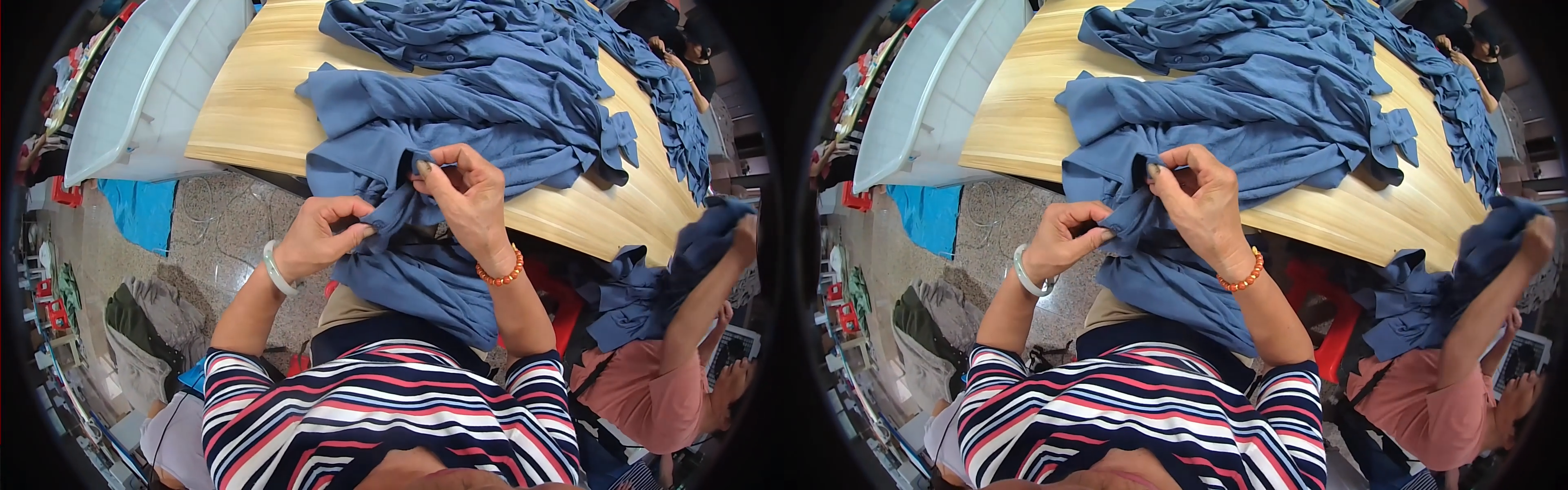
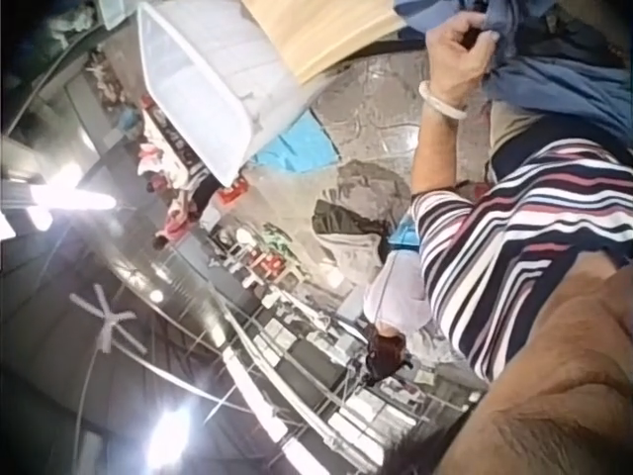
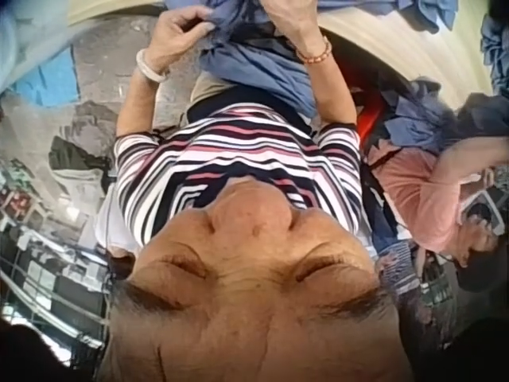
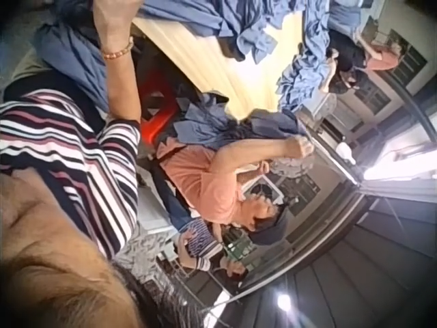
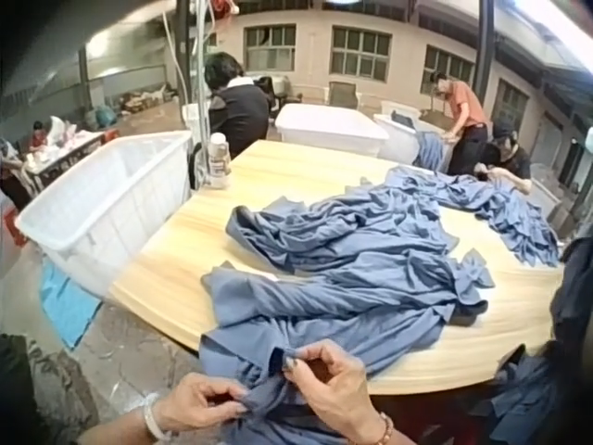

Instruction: Inspect blue garments on a work table and use scissors to trim excess threads.

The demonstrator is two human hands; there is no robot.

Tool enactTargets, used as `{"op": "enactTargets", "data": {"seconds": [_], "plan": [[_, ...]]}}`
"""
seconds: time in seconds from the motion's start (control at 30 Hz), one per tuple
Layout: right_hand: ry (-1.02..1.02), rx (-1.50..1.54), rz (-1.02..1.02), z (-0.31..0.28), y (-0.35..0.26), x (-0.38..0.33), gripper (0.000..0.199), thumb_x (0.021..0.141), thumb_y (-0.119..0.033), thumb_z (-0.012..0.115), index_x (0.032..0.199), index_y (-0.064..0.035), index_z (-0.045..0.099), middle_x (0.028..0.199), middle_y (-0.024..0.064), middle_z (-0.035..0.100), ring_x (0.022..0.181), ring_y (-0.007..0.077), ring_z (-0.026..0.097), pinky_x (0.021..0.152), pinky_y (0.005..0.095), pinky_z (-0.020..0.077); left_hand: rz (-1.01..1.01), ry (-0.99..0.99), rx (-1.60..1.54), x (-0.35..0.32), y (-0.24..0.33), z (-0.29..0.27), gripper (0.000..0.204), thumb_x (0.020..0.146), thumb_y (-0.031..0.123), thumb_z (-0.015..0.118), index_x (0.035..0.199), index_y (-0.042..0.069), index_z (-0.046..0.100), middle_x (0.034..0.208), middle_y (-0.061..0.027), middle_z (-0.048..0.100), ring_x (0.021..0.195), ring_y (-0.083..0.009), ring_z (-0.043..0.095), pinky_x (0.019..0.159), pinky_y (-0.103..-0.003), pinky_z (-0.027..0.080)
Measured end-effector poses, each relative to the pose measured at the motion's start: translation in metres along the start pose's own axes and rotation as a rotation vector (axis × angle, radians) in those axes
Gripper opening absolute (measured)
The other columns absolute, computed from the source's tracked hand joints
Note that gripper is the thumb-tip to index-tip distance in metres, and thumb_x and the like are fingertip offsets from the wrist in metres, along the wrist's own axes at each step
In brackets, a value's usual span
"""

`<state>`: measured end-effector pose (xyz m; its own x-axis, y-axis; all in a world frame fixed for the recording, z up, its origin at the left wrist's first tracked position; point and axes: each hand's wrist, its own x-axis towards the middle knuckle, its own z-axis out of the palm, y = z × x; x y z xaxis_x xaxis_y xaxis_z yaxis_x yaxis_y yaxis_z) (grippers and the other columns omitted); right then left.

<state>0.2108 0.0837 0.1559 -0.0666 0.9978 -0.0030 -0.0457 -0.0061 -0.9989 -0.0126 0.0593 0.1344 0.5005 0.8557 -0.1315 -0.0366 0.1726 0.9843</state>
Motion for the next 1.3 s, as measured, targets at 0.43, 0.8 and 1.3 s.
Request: {"op": "enactTargets", "data": {"seconds": [0.43, 0.8, 1.3], "plan": [[-0.199, -0.399, -0.376, 0.008, -0.004, -0.018, 0.011, 0.083, 0.006, 0.063, 0.094, 0.0037, 0.062, 0.092, 0.0114, 0.062, 0.075, 0.0187, 0.063, 0.066, 0.0265, 0.0508, 0.177, 0.185, 0.187, 0.013, 0.007, 0.023, 0.01, 0.092, 0.009, 0.065, 0.092, -0.001, 0.065, 0.081, 0.0046, 0.062, 0.073, -0.0011, 0.049, 0.064, -0.018, 0.041], [-0.232, -0.543, -0.623, 0.002, 0.005, -0.016, 0.02, 0.077, 0.006, 0.068, 0.095, 0.0004, 0.064, 0.089, 0.0133, 0.063, 0.075, 0.0274, 0.063, 0.064, 0.0332, 0.0516, 0.416, 0.353, 0.605, 0.016, -0.001, 0.019, 0.01, 0.081, 0.0, 0.068, 0.09, -0.001, 0.063, 0.091, -0.004, 0.06, 0.069, -0.006, 0.051, 0.065, -0.021, 0.043], [-0.165, -0.474, -0.545, 0.002, 0.01, -0.017, 0.019, 0.079, 0.003, 0.068, 0.097, 0.0004, 0.065, 0.085, 0.0118, 0.062, 0.07, 0.0246, 0.063, 0.06, 0.0312, 0.0504, 0.216, -0.001, -0.016, 0.034, -0.002, -0.006, 0.016, 0.083, -0.009, 0.066, 0.097, -0.002, 0.063, 0.099, -0.0095, 0.064, 0.089, -0.0125, 0.061, 0.08, -0.025, 0.049]]}}
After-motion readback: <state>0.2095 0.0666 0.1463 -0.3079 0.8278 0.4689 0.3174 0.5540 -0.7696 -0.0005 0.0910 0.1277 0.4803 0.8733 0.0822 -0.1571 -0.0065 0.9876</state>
